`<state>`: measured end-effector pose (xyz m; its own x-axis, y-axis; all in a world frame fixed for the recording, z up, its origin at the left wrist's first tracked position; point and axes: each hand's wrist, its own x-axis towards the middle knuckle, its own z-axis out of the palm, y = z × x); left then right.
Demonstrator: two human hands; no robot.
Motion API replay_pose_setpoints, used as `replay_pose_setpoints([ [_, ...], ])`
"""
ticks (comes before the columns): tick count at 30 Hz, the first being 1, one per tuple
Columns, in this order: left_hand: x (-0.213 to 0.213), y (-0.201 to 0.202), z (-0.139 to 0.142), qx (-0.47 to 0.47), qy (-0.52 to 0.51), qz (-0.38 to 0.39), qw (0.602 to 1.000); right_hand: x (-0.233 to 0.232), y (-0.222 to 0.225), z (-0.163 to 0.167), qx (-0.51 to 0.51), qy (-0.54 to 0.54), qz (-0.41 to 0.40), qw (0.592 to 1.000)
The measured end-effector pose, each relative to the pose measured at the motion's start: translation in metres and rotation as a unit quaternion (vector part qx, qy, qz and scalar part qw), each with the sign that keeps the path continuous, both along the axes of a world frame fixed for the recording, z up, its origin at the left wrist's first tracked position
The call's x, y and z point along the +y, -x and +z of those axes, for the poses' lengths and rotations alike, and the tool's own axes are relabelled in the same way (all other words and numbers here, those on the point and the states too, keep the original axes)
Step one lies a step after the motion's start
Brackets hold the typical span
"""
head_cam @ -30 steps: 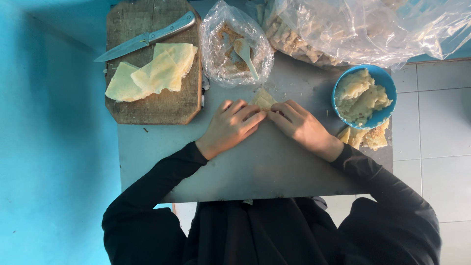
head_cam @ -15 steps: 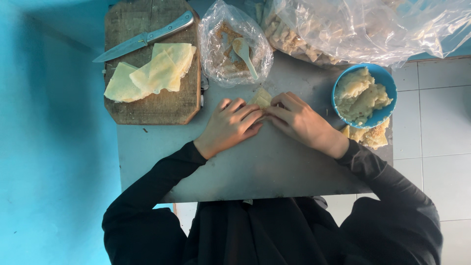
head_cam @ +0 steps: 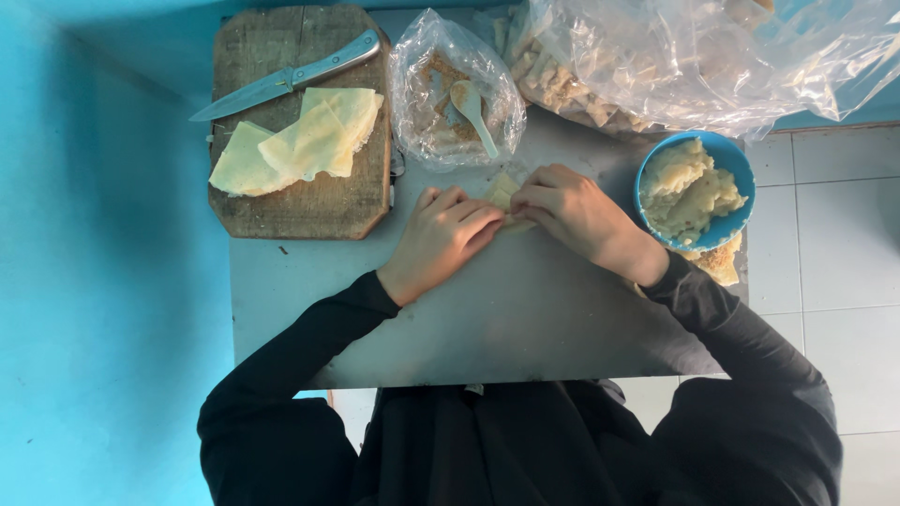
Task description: The person holds a woven lattice pastry sheet on a metal table, spoons a brown filling from a plastic-lined container onto it using a spoon, then folds the pastry over the filling and presses it closed. Finished folded pastries are set aside near a blue bowl of filling.
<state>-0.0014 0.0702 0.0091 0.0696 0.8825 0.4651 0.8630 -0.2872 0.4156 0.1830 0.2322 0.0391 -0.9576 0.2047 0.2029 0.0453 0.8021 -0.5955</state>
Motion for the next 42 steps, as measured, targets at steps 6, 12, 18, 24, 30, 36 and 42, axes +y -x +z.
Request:
replay_pose_setpoints([
  [6, 0.000, 0.000, -0.005, -0.020, -0.002, 0.029, 0.999, -0.007, -0.008, -0.012, 0.016, -0.084, -0.001, 0.996],
  [12, -0.002, -0.001, -0.011, -0.004, -0.009, 0.033, 0.999, -0.008, -0.012, -0.008, 0.042, -0.067, 0.015, 0.997],
  [18, -0.003, 0.000, -0.011, 0.029, -0.012, 0.032, 0.999, -0.002, -0.003, -0.007, 0.010, -0.019, 0.008, 1.000],
  [24, 0.002, -0.004, -0.006, -0.046, 0.068, 0.101, 0.992, 0.013, 0.007, 0.008, -0.075, 0.049, 0.001, 0.996],
  [30, 0.010, 0.002, 0.000, -0.112, 0.156, 0.147, 0.970, 0.015, 0.015, 0.018, -0.191, 0.126, -0.060, 0.972],
  [36, 0.012, 0.003, 0.000, -0.116, 0.152, 0.160, 0.968, 0.011, 0.013, -0.001, 0.005, 0.051, 0.004, 0.999],
  [42, 0.003, -0.003, -0.006, -0.043, 0.038, 0.098, 0.994, -0.003, 0.001, -0.013, 0.045, -0.086, 0.015, 0.995],
])
